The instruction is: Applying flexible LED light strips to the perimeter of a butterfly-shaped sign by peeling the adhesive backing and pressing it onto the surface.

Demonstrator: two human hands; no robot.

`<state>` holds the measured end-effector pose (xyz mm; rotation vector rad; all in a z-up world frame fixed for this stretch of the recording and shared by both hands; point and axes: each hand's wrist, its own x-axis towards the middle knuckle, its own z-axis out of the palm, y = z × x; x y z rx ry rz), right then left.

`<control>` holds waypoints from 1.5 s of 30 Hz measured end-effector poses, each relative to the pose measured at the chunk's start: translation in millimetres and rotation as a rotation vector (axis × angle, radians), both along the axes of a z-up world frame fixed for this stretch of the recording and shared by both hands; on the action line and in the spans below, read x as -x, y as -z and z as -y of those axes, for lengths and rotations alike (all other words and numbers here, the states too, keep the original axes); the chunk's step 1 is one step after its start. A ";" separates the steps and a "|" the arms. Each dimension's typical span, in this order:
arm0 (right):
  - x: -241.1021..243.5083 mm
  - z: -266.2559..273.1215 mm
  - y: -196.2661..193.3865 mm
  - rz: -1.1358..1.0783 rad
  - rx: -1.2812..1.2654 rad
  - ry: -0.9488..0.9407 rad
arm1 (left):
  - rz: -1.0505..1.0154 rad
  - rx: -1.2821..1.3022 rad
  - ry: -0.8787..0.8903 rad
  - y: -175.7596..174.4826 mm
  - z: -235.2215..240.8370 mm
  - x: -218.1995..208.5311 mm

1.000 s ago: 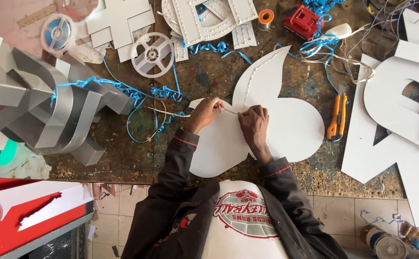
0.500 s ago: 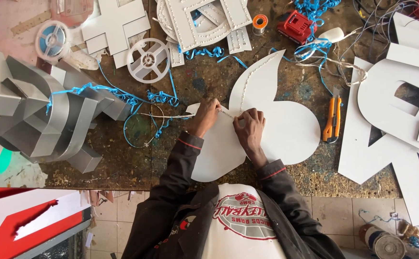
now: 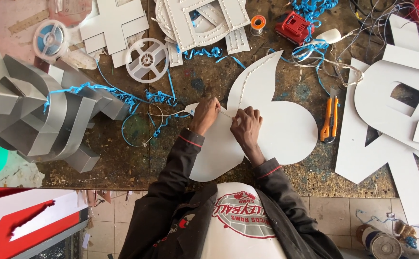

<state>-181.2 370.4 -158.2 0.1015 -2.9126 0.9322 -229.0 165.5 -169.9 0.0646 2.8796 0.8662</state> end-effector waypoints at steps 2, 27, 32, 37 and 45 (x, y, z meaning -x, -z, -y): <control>2.2 -1.3 -0.5 0.021 -0.002 -0.005 | -0.006 0.006 -0.020 -5.1 -2.4 -1.7; -1.5 -18.0 -7.4 0.085 0.163 -0.014 | 0.106 -0.207 0.097 -127.9 70.7 -21.2; -4.7 -11.2 -32.9 -0.015 0.246 -0.032 | 0.067 -0.211 0.064 -125.6 73.4 -35.8; 19.0 5.5 -7.8 -0.179 0.245 -0.173 | -0.055 -0.170 0.079 -98.9 77.6 -37.6; 13.0 -11.7 -4.2 -0.123 0.352 -0.206 | -0.032 -0.141 0.025 -103.5 57.3 -39.6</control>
